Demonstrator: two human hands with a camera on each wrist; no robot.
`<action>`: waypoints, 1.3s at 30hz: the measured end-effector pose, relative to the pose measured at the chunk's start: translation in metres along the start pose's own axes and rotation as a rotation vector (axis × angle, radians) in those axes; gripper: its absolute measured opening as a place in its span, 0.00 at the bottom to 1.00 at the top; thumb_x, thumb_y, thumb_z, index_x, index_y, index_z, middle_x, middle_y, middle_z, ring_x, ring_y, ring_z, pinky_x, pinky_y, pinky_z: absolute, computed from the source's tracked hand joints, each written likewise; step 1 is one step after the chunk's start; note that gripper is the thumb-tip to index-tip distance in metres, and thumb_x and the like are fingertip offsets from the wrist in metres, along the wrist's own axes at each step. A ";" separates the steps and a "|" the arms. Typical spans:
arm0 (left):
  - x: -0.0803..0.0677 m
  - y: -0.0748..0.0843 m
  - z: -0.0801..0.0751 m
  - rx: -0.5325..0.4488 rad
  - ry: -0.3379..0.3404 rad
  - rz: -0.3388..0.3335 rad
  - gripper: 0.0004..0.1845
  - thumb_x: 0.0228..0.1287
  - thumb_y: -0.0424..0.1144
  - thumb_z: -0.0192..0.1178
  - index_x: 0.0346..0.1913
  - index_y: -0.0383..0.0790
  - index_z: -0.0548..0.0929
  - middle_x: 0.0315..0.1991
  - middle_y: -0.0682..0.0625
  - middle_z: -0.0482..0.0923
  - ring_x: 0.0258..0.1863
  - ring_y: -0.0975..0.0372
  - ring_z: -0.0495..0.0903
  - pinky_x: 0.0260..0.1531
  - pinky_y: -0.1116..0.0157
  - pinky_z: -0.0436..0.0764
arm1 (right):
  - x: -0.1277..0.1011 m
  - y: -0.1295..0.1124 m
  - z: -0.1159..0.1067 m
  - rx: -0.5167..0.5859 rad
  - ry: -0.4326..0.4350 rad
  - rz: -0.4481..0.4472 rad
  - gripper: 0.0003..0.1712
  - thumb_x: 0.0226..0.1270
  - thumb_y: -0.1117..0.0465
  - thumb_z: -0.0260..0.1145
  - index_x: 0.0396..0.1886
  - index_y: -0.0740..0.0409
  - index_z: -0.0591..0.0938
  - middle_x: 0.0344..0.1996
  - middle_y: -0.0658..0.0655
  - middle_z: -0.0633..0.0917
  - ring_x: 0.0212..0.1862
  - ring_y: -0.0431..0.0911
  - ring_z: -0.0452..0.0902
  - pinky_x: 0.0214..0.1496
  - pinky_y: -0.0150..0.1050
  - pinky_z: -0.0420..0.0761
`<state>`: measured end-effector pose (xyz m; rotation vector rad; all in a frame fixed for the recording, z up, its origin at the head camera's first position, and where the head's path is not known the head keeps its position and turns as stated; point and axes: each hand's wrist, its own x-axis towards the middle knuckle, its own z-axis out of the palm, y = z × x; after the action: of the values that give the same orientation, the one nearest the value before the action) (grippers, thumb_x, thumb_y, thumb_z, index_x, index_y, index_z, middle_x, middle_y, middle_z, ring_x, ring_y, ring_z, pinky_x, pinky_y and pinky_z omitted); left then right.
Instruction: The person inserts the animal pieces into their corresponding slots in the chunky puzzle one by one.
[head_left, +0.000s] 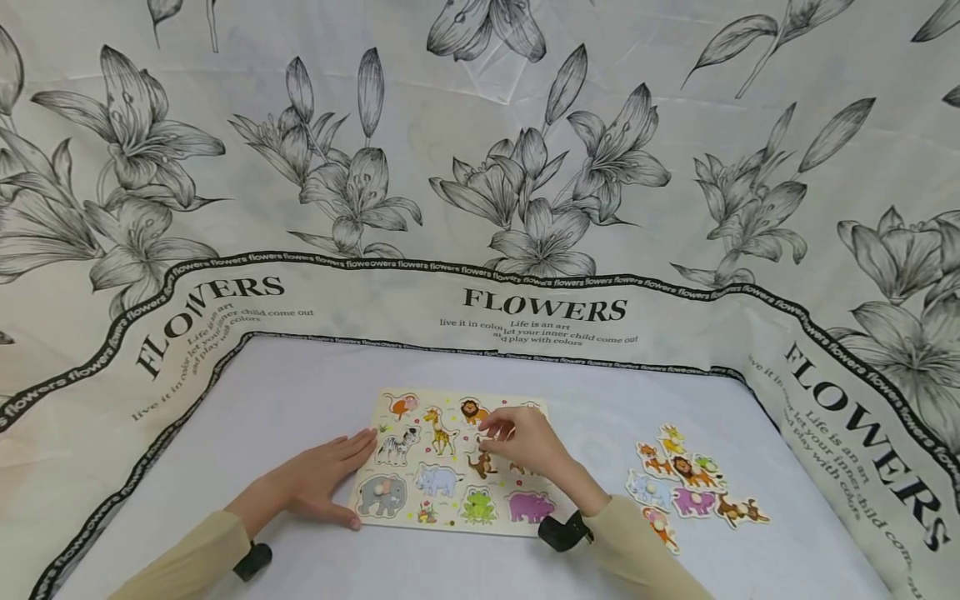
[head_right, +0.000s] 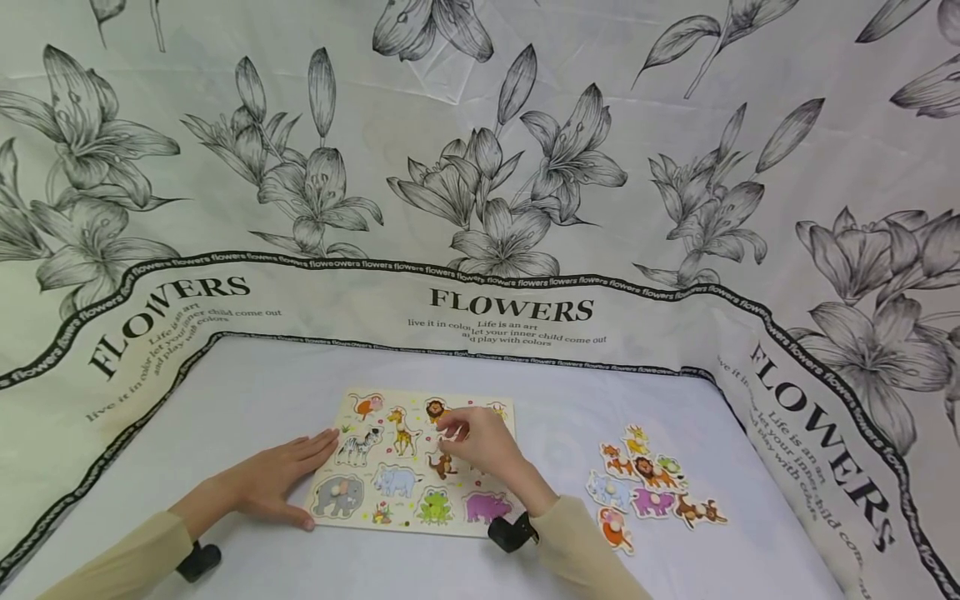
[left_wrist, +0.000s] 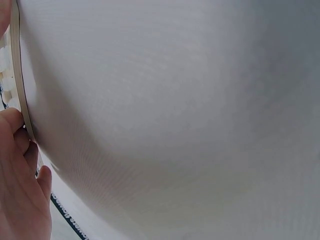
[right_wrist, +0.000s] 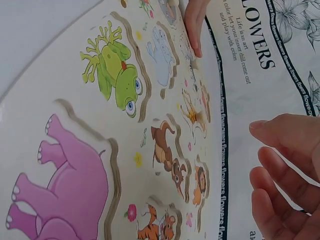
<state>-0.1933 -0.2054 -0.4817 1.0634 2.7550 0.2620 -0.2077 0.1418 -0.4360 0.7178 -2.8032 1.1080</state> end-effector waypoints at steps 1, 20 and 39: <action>0.000 0.000 0.000 0.001 0.001 0.001 0.61 0.46 0.74 0.59 0.74 0.33 0.55 0.76 0.40 0.50 0.74 0.47 0.54 0.72 0.49 0.61 | -0.001 0.001 -0.002 -0.003 0.004 0.003 0.09 0.54 0.64 0.73 0.37 0.59 0.87 0.27 0.48 0.85 0.28 0.38 0.76 0.28 0.27 0.77; 0.001 -0.002 0.002 0.014 0.019 0.016 0.61 0.46 0.74 0.59 0.73 0.33 0.56 0.76 0.39 0.51 0.74 0.47 0.55 0.71 0.49 0.62 | -0.025 0.031 -0.038 -0.071 0.039 0.031 0.11 0.55 0.61 0.73 0.38 0.59 0.87 0.29 0.50 0.86 0.29 0.35 0.76 0.29 0.28 0.78; -0.001 -0.002 0.001 -0.003 0.011 -0.001 0.61 0.46 0.74 0.59 0.74 0.33 0.55 0.76 0.40 0.50 0.75 0.48 0.54 0.72 0.49 0.61 | -0.048 0.057 -0.074 -0.133 0.082 0.137 0.11 0.52 0.62 0.74 0.37 0.59 0.86 0.26 0.48 0.84 0.28 0.36 0.75 0.27 0.28 0.77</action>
<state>-0.1937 -0.2069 -0.4834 1.0629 2.7644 0.2725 -0.1994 0.2459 -0.4269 0.4644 -2.8586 0.9330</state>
